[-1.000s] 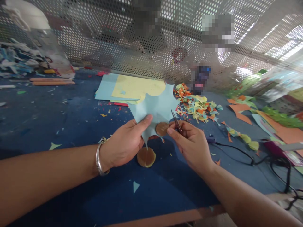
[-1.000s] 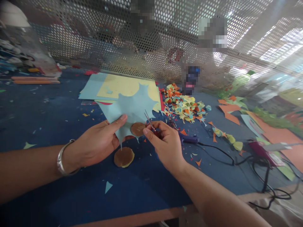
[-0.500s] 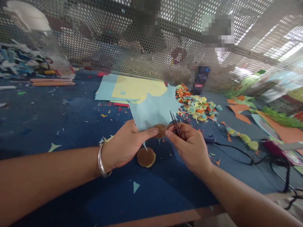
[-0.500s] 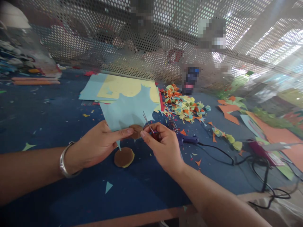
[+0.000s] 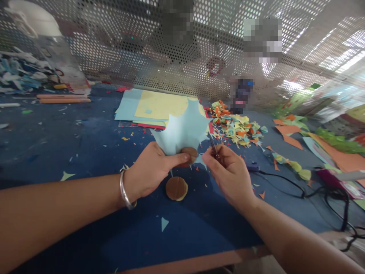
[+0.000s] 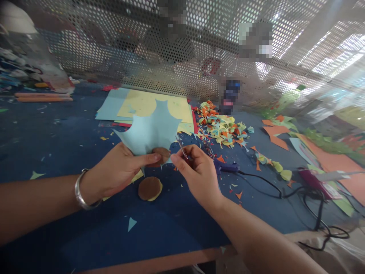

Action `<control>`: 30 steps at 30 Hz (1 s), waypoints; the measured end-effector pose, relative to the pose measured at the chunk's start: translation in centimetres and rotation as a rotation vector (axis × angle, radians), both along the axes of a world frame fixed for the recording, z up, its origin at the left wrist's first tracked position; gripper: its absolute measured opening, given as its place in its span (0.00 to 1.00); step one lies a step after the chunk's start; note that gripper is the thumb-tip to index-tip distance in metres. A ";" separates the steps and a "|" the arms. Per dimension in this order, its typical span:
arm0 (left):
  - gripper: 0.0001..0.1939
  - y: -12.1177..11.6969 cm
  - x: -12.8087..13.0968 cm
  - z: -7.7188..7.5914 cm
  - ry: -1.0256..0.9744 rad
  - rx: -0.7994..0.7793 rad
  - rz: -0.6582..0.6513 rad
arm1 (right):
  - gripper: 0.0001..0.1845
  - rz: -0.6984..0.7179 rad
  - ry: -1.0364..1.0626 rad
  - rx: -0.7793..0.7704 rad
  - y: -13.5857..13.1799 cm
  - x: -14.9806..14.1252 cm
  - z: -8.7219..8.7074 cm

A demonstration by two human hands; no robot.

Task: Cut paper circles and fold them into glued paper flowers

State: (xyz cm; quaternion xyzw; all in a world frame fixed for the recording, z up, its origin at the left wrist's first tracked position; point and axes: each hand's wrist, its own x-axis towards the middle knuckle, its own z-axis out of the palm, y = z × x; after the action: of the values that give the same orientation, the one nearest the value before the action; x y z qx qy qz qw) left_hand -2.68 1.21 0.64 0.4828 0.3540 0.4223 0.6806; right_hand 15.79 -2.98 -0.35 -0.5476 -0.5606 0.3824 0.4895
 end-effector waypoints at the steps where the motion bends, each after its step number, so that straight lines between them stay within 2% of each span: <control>1: 0.05 0.1 0.0 0.1 -0.042 -0.040 0.014 | 0.17 -0.012 0.027 0.002 0.0 0.0 -0.1; 6: 0.08 1.0 -0.1 0.2 -0.175 -0.106 0.148 | 0.24 -0.033 0.126 -0.029 0.0 0.1 -0.4; 10: 0.07 0.7 0.0 0.5 -0.163 -0.094 0.219 | 0.22 0.024 0.036 -0.081 0.0 -0.1 -0.5; 16: 0.09 0.0 0.4 0.7 -0.139 -0.159 0.265 | 0.21 0.069 0.237 -0.142 -0.1 -0.8 -0.5; 21: 0.09 0.0 0.3 0.7 -0.161 -0.117 0.262 | 0.23 0.091 0.337 -0.197 -0.3 -1.2 -0.2; 26: 0.08 -0.9 0.7 1.1 -0.235 -0.198 0.253 | 0.23 0.139 0.369 -0.246 -0.3 -1.4 -0.1; 30: 0.05 -1.4 0.9 0.8 -0.261 -0.118 0.179 | 0.24 0.156 0.392 -0.249 -0.4 -1.5 -0.2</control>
State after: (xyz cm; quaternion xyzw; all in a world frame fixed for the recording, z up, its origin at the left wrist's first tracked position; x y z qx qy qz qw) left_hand -1.76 -0.17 1.44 0.3494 0.3285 0.5188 0.7077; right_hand 14.29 -3.42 -0.59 -0.4742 -0.4442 0.5838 0.4868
